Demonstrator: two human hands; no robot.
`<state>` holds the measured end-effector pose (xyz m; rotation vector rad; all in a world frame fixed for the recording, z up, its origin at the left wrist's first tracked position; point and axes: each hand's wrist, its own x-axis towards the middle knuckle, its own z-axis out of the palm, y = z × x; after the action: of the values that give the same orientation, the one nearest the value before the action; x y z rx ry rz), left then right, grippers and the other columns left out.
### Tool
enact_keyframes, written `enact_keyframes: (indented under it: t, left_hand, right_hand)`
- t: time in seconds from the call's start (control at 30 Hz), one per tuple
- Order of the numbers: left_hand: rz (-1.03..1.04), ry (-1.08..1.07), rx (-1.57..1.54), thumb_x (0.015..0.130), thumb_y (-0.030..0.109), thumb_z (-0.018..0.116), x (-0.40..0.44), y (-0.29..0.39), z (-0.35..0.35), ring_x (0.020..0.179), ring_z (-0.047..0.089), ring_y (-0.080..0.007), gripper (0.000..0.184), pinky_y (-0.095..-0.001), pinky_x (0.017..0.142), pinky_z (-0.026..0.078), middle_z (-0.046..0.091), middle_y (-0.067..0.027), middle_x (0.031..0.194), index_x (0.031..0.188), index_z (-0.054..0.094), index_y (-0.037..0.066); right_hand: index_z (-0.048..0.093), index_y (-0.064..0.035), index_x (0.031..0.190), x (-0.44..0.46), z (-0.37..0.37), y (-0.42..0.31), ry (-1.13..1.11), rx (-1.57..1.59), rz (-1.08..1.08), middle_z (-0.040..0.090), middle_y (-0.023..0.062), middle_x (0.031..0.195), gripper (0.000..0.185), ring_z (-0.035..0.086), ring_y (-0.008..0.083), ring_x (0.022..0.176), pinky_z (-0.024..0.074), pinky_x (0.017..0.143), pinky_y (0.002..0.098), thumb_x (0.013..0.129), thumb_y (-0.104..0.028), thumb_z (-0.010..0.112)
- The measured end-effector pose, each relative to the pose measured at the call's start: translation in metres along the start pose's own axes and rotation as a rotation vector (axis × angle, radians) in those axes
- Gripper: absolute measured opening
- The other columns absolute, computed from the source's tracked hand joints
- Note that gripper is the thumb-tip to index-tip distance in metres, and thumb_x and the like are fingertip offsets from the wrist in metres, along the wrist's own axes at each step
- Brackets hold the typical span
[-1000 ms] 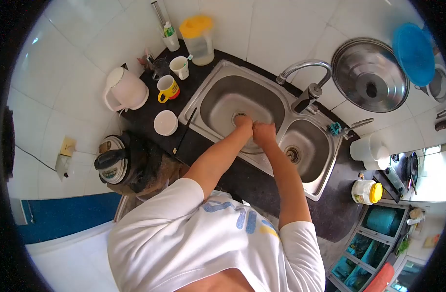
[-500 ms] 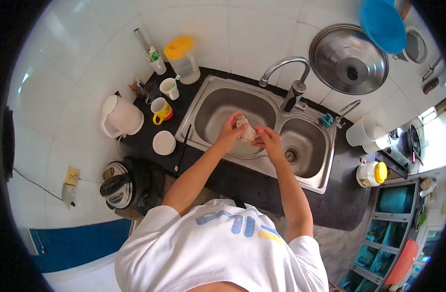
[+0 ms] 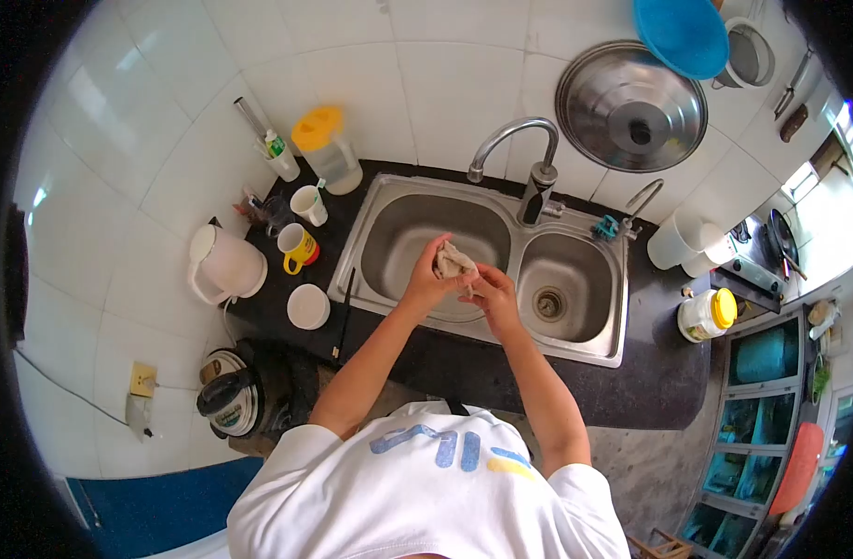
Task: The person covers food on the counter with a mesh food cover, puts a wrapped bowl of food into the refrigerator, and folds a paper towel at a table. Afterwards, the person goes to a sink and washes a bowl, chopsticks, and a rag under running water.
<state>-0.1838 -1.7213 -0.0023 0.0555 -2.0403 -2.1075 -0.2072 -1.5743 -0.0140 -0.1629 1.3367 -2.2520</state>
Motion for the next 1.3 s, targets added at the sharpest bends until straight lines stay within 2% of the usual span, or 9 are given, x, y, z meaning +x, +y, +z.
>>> enact_keyframes:
  t: [0.17,0.37,0.47,0.77,0.87,0.97,1.07,1.17,1.3]
  left_hand:
    - [-0.063,-0.073,-0.241,0.066,0.010,0.075,-0.005,0.013,0.000,0.102,0.048,-0.0163,0.073,-0.0301,0.086,0.042,0.048,-0.0070,0.110,0.128,0.036,0.008]
    - [0.149,0.070,0.250,0.063,0.006,0.075,0.000,-0.010,-0.001,0.097,0.051,-0.0173,0.075,-0.0302,0.084,0.043,0.051,-0.0064,0.104,0.128,0.036,0.007]
    - [0.085,-0.023,0.165,0.058,0.012,0.077,-0.005,0.001,-0.001,0.100,0.050,-0.0200,0.082,-0.0318,0.085,0.041,0.051,-0.0110,0.106,0.129,0.035,0.007]
    - [-0.070,-0.339,0.474,0.060,0.015,0.079,-0.011,-0.047,-0.030,0.107,0.047,-0.0204,0.083,-0.0331,0.086,0.040,0.050,-0.0099,0.112,0.131,0.034,0.009]
    - [-0.210,-0.324,0.270,0.064,0.019,0.077,-0.007,-0.024,-0.025,0.111,0.045,-0.0207,0.080,-0.0346,0.087,0.040,0.049,-0.0100,0.117,0.131,0.035,0.009]
    - [-0.148,-0.279,0.124,0.065,0.024,0.077,0.005,-0.001,-0.013,0.108,0.046,-0.0206,0.079,-0.0353,0.089,0.039,0.049,-0.0100,0.115,0.129,0.036,0.006]
    - [0.029,-0.334,0.045,0.070,0.021,0.073,0.018,0.020,0.003,0.107,0.046,-0.0170,0.070,-0.0326,0.089,0.038,0.049,-0.0094,0.116,0.128,0.037,0.005]
    - [0.056,-0.470,-0.132,0.075,0.018,0.069,0.025,0.019,0.018,0.098,0.051,-0.0133,0.055,-0.0280,0.084,0.041,0.054,-0.0074,0.108,0.123,0.044,0.006]
    - [-0.107,-0.481,-0.022,0.077,0.012,0.066,0.026,0.013,0.018,0.084,0.054,-0.0084,0.034,-0.0235,0.076,0.044,0.059,-0.0023,0.094,0.109,0.056,0.004]
  right_hand:
    - [0.051,-0.0047,0.115,0.003,-0.005,-0.001,-0.011,0.328,0.182,0.057,0.0031,0.099,0.036,0.056,0.0140,0.088,0.0489,0.069,0.0311,0.089,-0.030,0.049]
    - [0.056,-0.0078,0.109,0.010,-0.011,-0.001,-0.021,-0.743,-0.341,0.058,0.0012,0.086,0.032,0.057,0.0123,0.076,0.0468,0.070,0.0278,0.086,-0.030,0.054]
    - [0.059,-0.0050,0.102,0.012,-0.017,-0.012,0.239,-0.273,-0.062,0.059,0.0032,0.084,0.030,0.058,0.0120,0.073,0.0487,0.068,0.0271,0.084,-0.029,0.058]
    - [0.056,-0.0071,0.085,0.012,0.001,-0.064,0.218,0.062,-0.213,0.054,-0.0030,0.070,0.016,0.052,0.0065,0.063,0.0425,0.060,0.0228,0.090,-0.021,0.049]
    - [0.055,-0.0046,0.085,0.030,-0.036,-0.051,0.133,-0.669,-0.307,0.050,-0.0049,0.067,0.016,0.043,0.0052,0.061,0.0364,0.055,0.0205,0.090,-0.019,0.050]
    - [0.054,-0.0034,0.084,0.022,-0.015,-0.075,0.050,-0.775,-0.361,0.043,-0.0058,0.065,0.016,0.036,0.0047,0.059,0.0315,0.052,0.0214,0.090,-0.018,0.050]
    - [0.054,-0.0030,0.083,0.016,-0.007,-0.089,0.060,-1.054,-0.384,0.041,-0.0062,0.064,0.016,0.035,0.0037,0.059,0.0308,0.051,0.0211,0.089,-0.017,0.051]
    - [0.054,-0.0027,0.083,0.007,0.007,-0.107,0.025,-0.745,-0.390,0.042,-0.0057,0.064,0.017,0.035,0.0043,0.059,0.0312,0.051,0.0212,0.089,-0.018,0.051]
    - [0.054,-0.0023,0.083,0.005,-0.004,-0.120,0.176,-0.851,-0.539,0.041,-0.0052,0.063,0.017,0.036,0.0044,0.059,0.0308,0.051,0.0212,0.088,-0.018,0.052]
